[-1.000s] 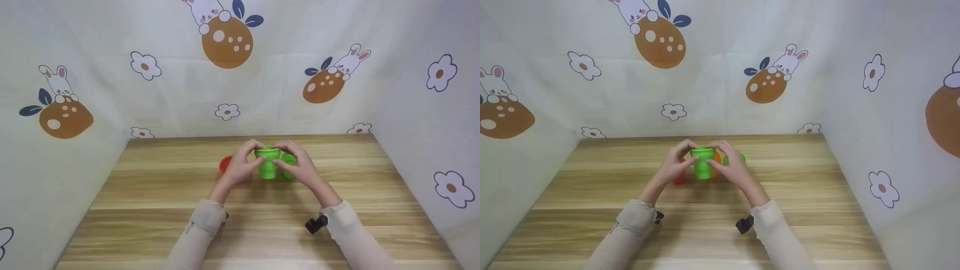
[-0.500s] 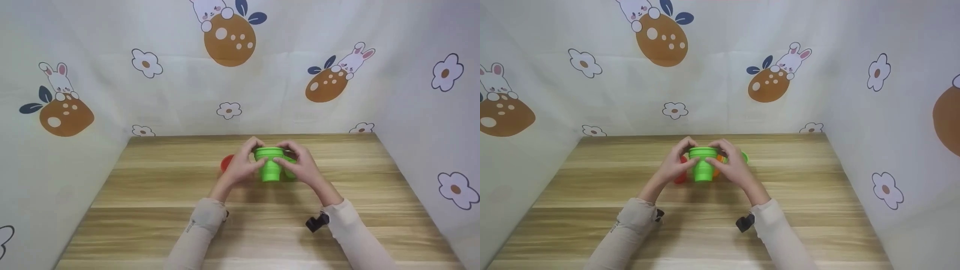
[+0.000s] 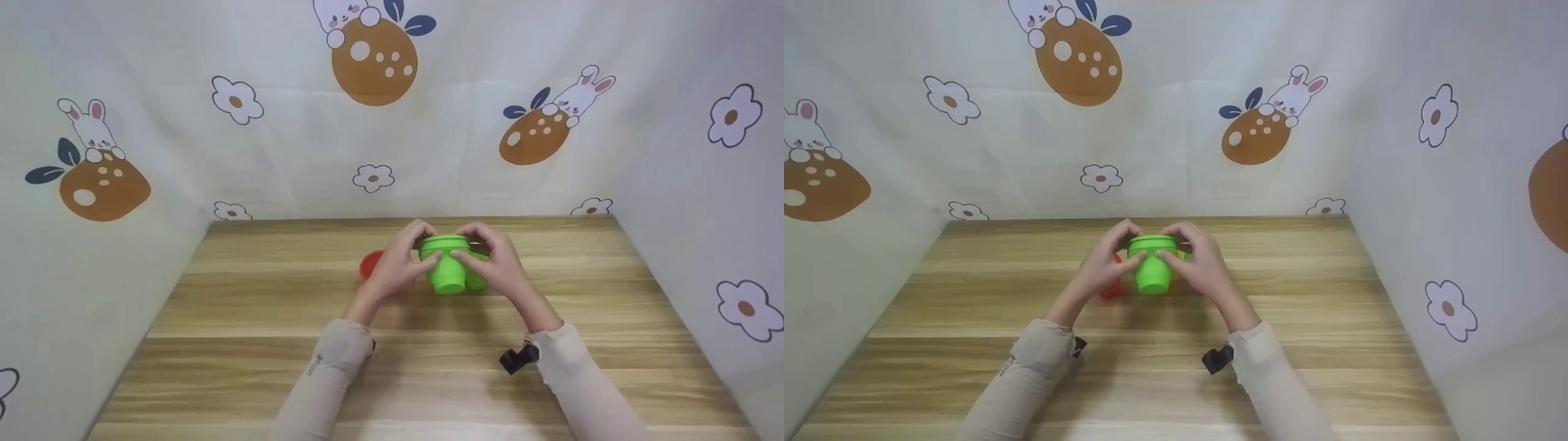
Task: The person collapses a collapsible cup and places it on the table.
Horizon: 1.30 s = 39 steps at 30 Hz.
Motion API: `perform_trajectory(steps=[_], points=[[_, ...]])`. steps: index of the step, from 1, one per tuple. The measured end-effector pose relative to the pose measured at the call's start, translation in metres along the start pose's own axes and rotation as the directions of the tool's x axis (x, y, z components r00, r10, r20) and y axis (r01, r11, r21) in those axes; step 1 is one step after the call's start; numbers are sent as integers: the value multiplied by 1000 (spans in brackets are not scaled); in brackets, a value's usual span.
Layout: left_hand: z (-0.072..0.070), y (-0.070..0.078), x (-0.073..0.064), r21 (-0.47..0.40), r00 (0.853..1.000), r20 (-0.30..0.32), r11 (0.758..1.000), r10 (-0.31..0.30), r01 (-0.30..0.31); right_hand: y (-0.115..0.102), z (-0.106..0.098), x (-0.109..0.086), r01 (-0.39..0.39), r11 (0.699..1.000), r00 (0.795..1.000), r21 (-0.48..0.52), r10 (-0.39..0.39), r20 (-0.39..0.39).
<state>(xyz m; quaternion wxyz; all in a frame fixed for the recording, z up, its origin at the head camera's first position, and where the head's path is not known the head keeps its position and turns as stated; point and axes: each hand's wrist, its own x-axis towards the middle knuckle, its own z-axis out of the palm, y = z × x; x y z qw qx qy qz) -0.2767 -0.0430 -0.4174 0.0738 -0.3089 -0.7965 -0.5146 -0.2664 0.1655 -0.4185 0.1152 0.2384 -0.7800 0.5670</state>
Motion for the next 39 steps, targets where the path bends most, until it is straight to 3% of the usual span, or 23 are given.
perform_trajectory(steps=[10, 14, 17, 22, 28, 33, 39], points=[[-3, -1, -2, 3, 999, 38, 1000, -25, 25, 3, -2, -1, -40, 999, 999, -11, 41, 4], [-5, -1, -1, 54, 999, 29, 998, -19, 17, 3, -1, 1, -32, 999, 999, -14, 32, 6], [-7, 0, -1, 151, 999, 35, 989, -9, 4, 4, 0, 0, -25, 999, 1000, -28, 25, -2], [-8, 3, -2, 333, 999, 51, 943, 7, -24, 5, 0, -1, -26, 999, 1000, -39, 25, -18], [-6, 7, -2, 454, 999, 47, 890, 10, -30, 4, -1, -3, -31, 999, 999, -41, 30, -24], [-2, 5, -3, 550, 995, 41, 829, 90, -97, 5, -2, -6, -26, 998, 999, -60, 24, -35], [-3, 4, -3, 638, 980, 41, 750, 195, -176, 3, -2, -6, -41, 998, 998, -51, 39, -43]])
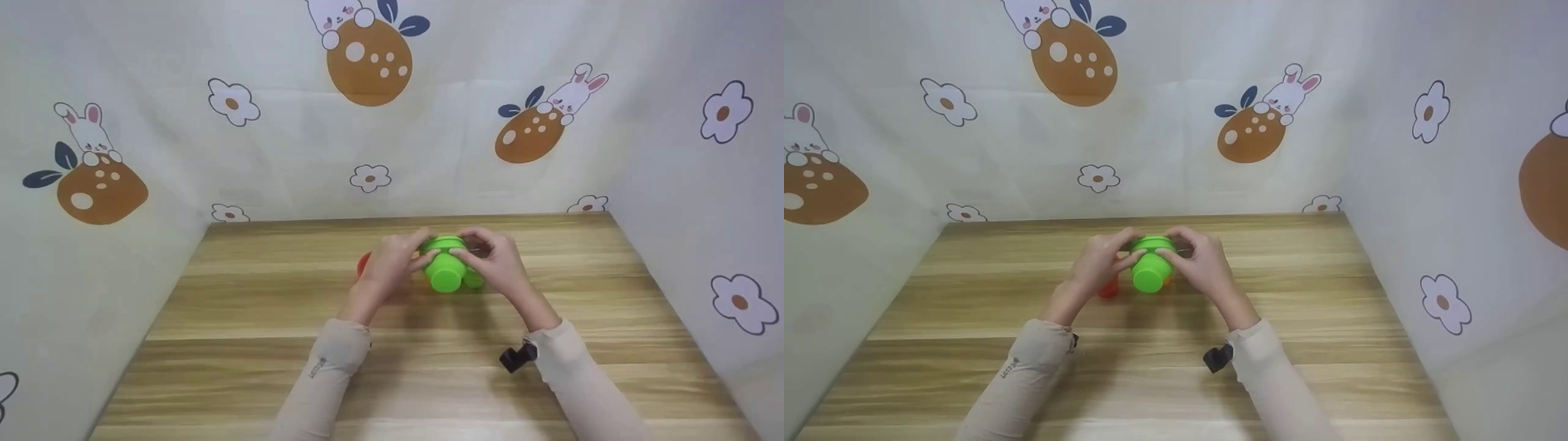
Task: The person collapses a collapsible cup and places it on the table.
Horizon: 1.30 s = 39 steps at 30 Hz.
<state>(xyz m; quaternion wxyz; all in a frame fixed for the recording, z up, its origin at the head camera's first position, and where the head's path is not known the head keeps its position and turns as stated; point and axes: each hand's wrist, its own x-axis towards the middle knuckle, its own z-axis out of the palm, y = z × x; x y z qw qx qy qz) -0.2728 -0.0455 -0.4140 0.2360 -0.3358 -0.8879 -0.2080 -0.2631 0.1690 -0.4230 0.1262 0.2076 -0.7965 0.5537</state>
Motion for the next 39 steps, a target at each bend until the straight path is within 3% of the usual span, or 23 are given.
perform_trajectory(steps=[6, 17, 23, 32, 39], points=[[-1, -1, 0, 2, 1000, 7, 1000, 5, -5, 2, -2, 1, -9, 1000, 999, 4, 9, 42], [0, 0, 1, -20, 1000, -10, 1000, 2, -2, 7, -12, 0, 45, 998, 992, 38, -49, 113], [0, 1, 1, -46, 1000, 6, 999, -15, 15, 5, -12, -1, 38, 999, 995, 36, -41, 86], [2, 0, -2, -56, 1000, -22, 998, -1, 0, 6, -6, -4, 112, 993, 994, -38, -112, 14], [-2, -2, -4, -130, 998, 35, 990, -47, 51, 5, -2, -4, 148, 982, 989, -120, -148, 10]])
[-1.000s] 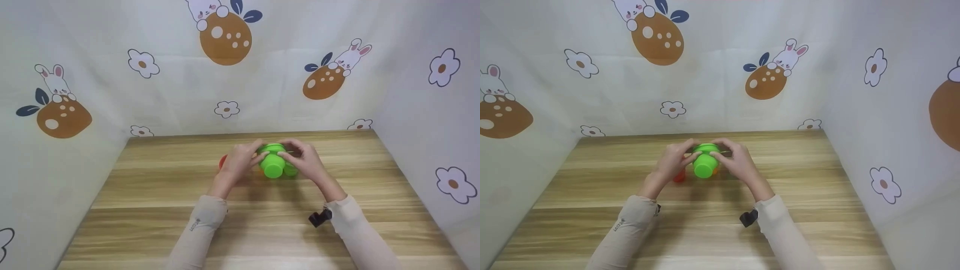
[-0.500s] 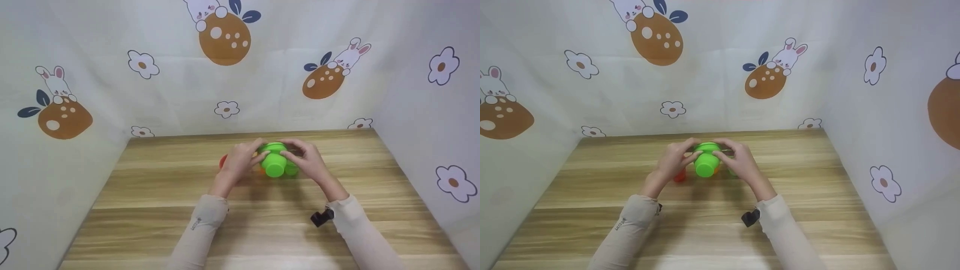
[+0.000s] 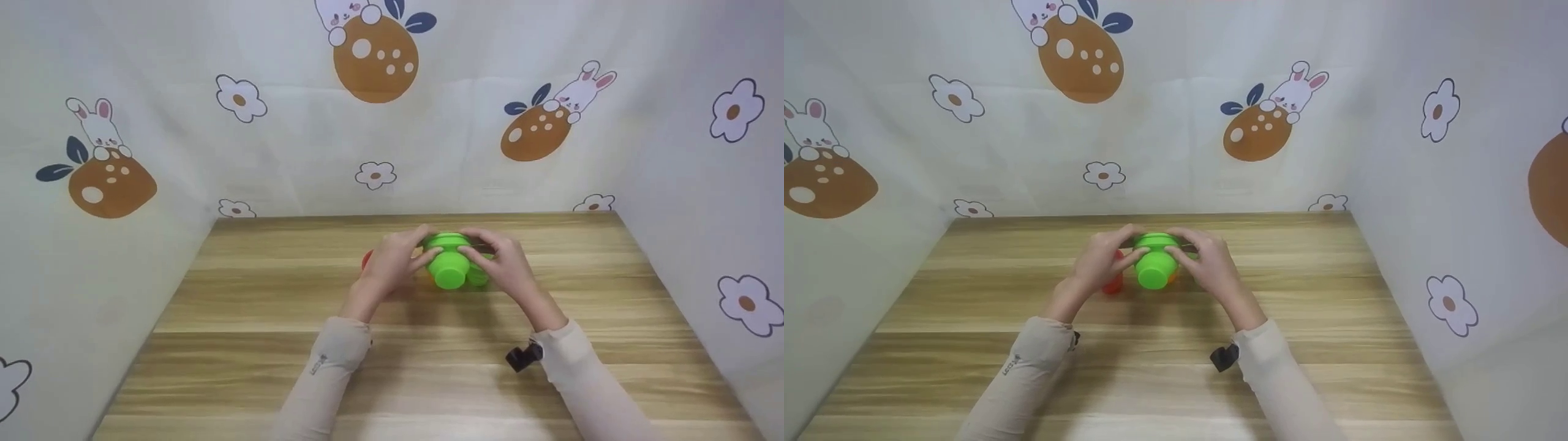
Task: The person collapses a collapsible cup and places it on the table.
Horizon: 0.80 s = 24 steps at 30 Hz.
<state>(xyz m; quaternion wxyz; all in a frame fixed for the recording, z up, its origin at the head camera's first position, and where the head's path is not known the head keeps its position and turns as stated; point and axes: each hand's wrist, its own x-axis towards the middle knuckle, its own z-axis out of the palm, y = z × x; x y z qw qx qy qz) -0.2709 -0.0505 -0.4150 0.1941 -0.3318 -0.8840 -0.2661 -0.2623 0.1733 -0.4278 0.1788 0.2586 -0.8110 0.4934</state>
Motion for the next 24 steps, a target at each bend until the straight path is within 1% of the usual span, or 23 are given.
perform_trajectory(steps=[3, 6, 13, 19, 24], points=[[-3, 1, 0, -17, 1000, 19, 1000, -19, 20, 0, 0, 0, 7, 1000, 1000, -17, -7, 0], [-5, 2, 2, -31, 999, 32, 999, -20, 21, 0, 0, 0, 17, 1000, 1000, -23, -17, 4], [-6, 5, 4, -27, 999, 51, 1000, 7, -5, 2, 0, -2, 42, 998, 999, -55, -41, 21], [-7, 6, 4, 12, 999, 43, 1000, 23, -24, 2, 1, -3, 62, 996, 998, -65, -60, 30], [-8, 5, 2, 20, 999, 34, 999, 35, -36, 1, 3, -3, 68, 994, 997, -82, -65, 37]])
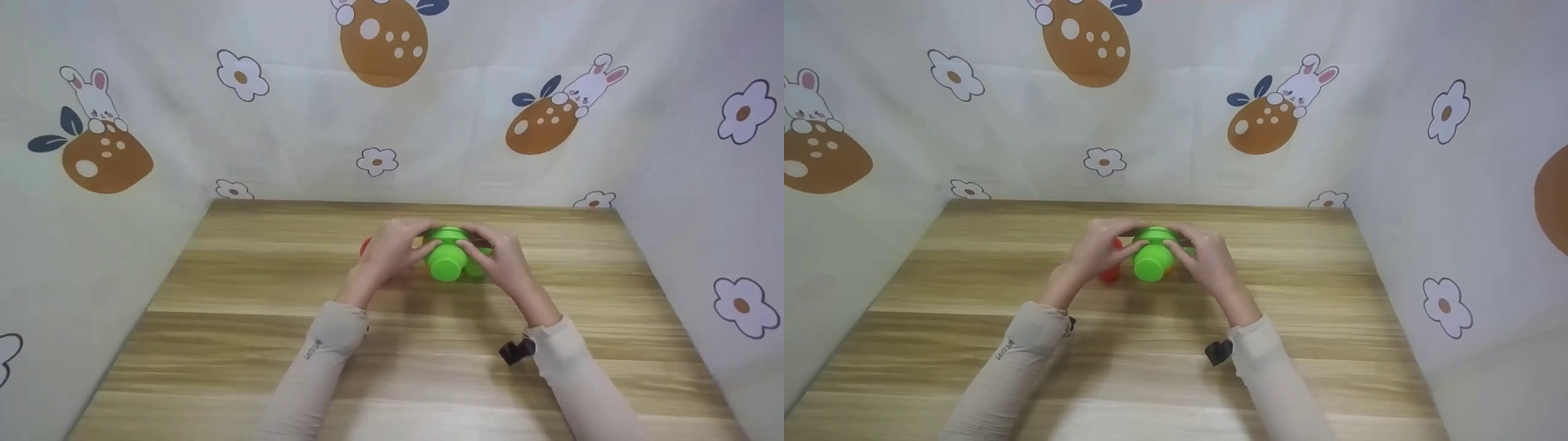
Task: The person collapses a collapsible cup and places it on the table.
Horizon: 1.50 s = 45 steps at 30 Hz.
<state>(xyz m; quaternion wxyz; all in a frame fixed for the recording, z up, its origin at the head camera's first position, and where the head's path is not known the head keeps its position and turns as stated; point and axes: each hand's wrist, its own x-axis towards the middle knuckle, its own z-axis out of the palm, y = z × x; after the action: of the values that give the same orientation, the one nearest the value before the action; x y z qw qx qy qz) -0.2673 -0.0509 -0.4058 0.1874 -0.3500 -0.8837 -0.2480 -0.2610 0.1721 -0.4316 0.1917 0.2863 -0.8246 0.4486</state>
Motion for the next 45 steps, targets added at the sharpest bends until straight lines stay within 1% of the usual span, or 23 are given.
perform_trajectory(steps=[5, 11, 14, 18, 21, 24, 28, 31, 37, 40, 43, 45], points=[[-1, -1, -1, -7, 1000, -11, 1000, -3, 3, 1, 1, 1, -12, 1000, 1000, 14, 12, 12], [-1, -1, -1, 8, 999, -33, 1000, -3, 4, 5, -1, -2, -37, 993, 999, 109, 33, 36], [0, 0, -2, 2, 999, -42, 1000, -10, 10, 7, -3, -4, -68, 982, 997, 174, 59, 60], [1, 1, -2, -5, 998, -62, 1000, -15, 15, 8, -6, -4, -134, 960, 990, 245, 116, 86], [1, 1, -2, -5, 997, -74, 1000, -17, 17, 7, -7, -4, -162, 949, 986, 272, 144, 85], [2, 1, -3, -29, 997, -79, 999, -20, 18, 7, -7, -4, -156, 951, 987, 268, 143, 68], [3, 0, -3, -64, 997, -81, 998, -20, 15, 7, -6, -4, -122, 964, 992, 235, 119, 29], [3, 0, -3, -66, 997, -79, 998, -20, 15, 7, -5, -5, -112, 971, 994, 213, 113, 4], [0, -2, -4, -66, 997, -80, 998, -21, 16, 4, -1, -3, -117, 973, 992, 197, 124, -21], [1, -2, -5, -71, 996, -87, 997, -11, 5, 3, 0, -3, -94, 979, 994, 179, 101, -30], [4, -3, -5, -78, 995, -104, 997, 0, -8, 3, -1, -3, -57, 989, 997, 138, 63, -40], [5, -4, -6, -83, 995, -99, 996, 5, -14, 4, 0, -4, -41, 993, 998, 115, 47, -51]])
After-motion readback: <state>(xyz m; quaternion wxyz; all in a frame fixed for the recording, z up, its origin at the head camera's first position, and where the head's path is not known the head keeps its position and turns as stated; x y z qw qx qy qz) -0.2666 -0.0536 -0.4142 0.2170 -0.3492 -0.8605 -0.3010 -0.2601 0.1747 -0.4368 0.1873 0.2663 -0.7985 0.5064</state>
